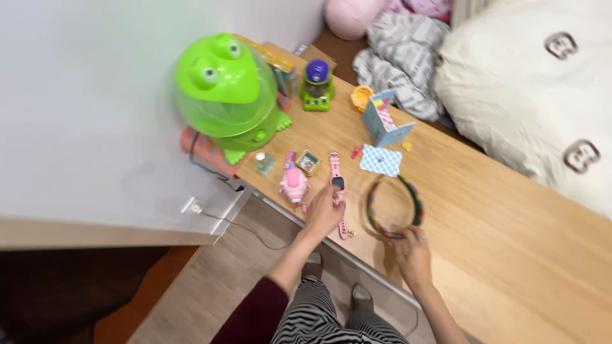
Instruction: The person picks up a headband and a pink wristwatch from a desk, then opens a drawer to retrieve a blue case and a pink pouch. They place the headband on the desk, open the blue case, and then open the pink pouch to place the watch inside before closing both and returning them to the drawer.
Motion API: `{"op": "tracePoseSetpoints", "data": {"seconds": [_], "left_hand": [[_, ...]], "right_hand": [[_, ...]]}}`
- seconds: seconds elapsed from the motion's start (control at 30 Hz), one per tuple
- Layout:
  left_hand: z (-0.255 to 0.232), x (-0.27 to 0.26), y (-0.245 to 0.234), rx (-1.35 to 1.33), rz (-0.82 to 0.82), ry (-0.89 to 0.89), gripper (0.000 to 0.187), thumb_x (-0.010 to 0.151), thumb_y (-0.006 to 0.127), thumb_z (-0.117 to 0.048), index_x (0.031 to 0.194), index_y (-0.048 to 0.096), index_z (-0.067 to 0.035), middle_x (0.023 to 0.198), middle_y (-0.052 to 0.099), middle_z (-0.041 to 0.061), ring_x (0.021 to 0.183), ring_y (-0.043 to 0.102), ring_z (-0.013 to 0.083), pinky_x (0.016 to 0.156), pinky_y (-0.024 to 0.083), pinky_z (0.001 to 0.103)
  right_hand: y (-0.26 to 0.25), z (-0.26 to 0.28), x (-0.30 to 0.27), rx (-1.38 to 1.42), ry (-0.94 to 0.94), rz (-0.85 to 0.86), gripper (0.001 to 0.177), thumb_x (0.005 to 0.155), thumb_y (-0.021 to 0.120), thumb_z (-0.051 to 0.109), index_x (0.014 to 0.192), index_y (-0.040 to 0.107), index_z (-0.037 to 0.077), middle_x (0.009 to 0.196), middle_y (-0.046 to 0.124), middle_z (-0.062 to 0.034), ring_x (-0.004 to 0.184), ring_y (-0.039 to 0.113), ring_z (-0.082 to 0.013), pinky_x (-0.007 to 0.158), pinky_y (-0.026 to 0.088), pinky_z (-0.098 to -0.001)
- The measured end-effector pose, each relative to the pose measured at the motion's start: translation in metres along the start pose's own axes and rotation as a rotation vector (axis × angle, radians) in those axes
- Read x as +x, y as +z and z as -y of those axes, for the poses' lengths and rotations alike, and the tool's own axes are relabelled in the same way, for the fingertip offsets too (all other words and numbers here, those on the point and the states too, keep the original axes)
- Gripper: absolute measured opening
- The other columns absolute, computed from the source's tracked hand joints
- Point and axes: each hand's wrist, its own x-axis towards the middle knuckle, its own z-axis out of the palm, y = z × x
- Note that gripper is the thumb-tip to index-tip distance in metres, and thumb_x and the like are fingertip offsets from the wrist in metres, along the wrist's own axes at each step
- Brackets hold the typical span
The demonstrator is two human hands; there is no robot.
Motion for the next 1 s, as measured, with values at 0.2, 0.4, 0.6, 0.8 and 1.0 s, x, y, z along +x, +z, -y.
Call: {"op": "tracePoseSetpoints", "data": {"seconds": [0.2, 0.4, 0.6, 0.8, 1.0], "left_hand": [[-0.021, 0.052, 0.004, 0.278, 0.184, -0.322, 0.056, 0.100, 0.063, -0.039, 0.132, 0.042, 0.002, 0.121, 0.058, 0.018, 0.093, 0.068, 0.0327, 0.074, 0.060, 0.044], [0.005, 0.069, 0.019, 0.241, 0.128, -0.302, 0.057, 0.087, 0.079, -0.032, 0.122, 0.050, 0.002, 0.119, 0.057, 0.017, 0.094, 0.065, 0.0309, 0.078, 0.059, 0.040], [0.002, 0.069, 0.026, -0.115, -0.079, -0.121, 0.030, 0.081, 0.071, -0.017, 0.106, 0.059, -0.006, 0.087, 0.064, 0.010, 0.069, 0.062, 0.0221, 0.060, 0.048, 0.040], [-0.024, 0.092, 0.051, -0.765, -0.044, -0.188, 0.025, 0.088, 0.065, -0.004, 0.105, 0.047, -0.009, 0.064, 0.064, 0.013, 0.048, 0.062, 0.0194, 0.047, 0.053, 0.033], [-0.050, 0.103, 0.064, -1.086, -0.026, -0.217, 0.022, 0.086, 0.067, -0.002, 0.102, 0.053, -0.007, 0.076, 0.062, 0.009, 0.057, 0.060, 0.0175, 0.053, 0.053, 0.029]], "right_hand": [[-0.042, -0.001, -0.073, 0.014, 0.340, -0.302, 0.019, 0.091, 0.073, 0.021, 0.106, 0.073, 0.007, 0.116, 0.063, -0.0099, 0.105, 0.064, -0.0248, 0.096, 0.052, -0.0382], [-0.047, 0.011, -0.115, 0.049, 0.574, -0.390, 0.022, 0.093, 0.072, 0.021, 0.109, 0.072, 0.007, 0.119, 0.062, -0.0096, 0.103, 0.064, -0.0243, 0.094, 0.053, -0.0395], [-0.051, 0.004, -0.141, 0.023, 0.599, -0.437, 0.022, 0.092, 0.072, 0.023, 0.108, 0.073, 0.008, 0.119, 0.063, -0.0078, 0.104, 0.065, -0.0248, 0.093, 0.055, -0.0395], [-0.075, -0.009, -0.175, 0.035, 0.602, -0.468, 0.024, 0.092, 0.072, 0.024, 0.109, 0.073, 0.007, 0.119, 0.063, -0.0089, 0.107, 0.064, -0.0262, 0.093, 0.054, -0.0400], [-0.094, -0.033, -0.212, 0.041, 0.617, -0.498, 0.021, 0.092, 0.074, 0.022, 0.108, 0.073, 0.007, 0.118, 0.064, -0.0085, 0.100, 0.066, -0.0255, 0.091, 0.054, -0.0393]]}}
